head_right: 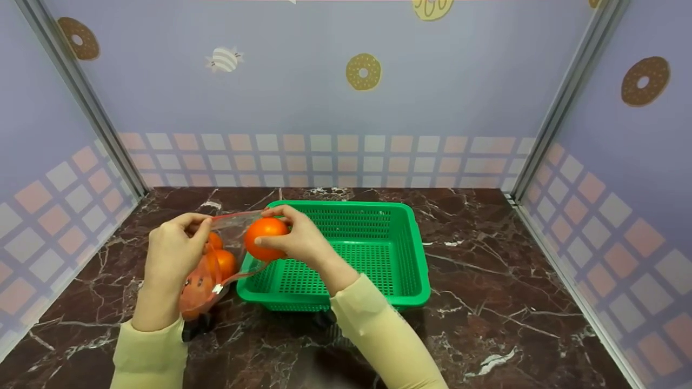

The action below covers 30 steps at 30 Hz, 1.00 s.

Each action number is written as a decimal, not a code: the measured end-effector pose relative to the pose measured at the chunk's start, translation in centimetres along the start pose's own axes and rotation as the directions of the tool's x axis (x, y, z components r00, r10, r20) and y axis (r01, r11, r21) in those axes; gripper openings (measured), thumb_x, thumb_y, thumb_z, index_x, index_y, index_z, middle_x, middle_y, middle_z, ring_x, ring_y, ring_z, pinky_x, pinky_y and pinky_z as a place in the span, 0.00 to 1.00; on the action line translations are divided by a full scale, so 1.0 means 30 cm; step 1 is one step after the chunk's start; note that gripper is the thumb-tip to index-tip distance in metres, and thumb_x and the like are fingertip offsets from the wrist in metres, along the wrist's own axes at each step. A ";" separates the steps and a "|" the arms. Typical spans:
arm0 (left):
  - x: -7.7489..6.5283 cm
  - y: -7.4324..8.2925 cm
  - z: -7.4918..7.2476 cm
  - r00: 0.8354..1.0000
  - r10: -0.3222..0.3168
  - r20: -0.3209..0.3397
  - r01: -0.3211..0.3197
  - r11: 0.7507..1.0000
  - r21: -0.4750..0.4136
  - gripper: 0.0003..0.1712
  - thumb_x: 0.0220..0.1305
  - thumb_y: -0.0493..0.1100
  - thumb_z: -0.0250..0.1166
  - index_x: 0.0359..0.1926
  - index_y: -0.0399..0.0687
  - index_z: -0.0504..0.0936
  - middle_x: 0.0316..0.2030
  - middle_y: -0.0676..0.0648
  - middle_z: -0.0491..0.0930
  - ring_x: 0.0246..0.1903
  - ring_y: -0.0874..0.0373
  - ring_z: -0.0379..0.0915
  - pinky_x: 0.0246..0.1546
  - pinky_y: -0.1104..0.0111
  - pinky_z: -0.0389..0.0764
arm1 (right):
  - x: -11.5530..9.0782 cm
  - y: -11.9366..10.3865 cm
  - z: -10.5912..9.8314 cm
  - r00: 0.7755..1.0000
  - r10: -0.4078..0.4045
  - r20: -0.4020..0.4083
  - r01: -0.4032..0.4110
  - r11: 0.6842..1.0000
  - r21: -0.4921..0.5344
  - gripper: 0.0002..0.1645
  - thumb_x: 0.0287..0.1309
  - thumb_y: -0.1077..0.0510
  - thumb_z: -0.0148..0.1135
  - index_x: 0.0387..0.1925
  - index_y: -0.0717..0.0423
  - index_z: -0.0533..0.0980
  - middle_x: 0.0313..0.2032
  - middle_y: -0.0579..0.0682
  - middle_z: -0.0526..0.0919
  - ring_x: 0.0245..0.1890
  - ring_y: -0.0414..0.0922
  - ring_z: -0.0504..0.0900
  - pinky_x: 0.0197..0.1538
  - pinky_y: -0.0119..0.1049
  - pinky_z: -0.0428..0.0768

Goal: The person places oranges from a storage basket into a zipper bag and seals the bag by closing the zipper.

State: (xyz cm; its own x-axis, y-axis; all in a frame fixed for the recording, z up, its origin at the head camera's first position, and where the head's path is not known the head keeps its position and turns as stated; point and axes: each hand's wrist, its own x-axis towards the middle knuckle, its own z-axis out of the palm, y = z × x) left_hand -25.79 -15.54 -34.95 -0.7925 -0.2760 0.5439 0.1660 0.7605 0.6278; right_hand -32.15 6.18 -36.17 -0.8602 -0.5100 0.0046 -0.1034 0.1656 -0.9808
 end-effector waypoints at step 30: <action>-0.001 0.004 0.001 0.999 0.020 -0.028 -0.020 1.000 0.002 0.09 0.68 0.37 0.64 0.36 0.34 0.88 0.27 0.39 0.85 0.25 0.46 0.79 0.30 0.60 0.77 | 0.043 0.039 0.128 0.996 -0.055 -0.069 0.044 0.988 -0.148 0.19 0.67 0.57 0.67 0.57 0.52 0.76 0.62 0.59 0.78 0.61 0.55 0.80 0.58 0.47 0.83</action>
State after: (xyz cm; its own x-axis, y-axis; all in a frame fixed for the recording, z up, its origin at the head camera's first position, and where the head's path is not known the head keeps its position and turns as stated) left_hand -25.78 -15.43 -34.91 -0.7723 -0.2770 0.5717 0.1807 0.7670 0.6157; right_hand -31.46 2.46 -38.06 -0.8857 -0.4586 0.0721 -0.2142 0.2661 -0.9398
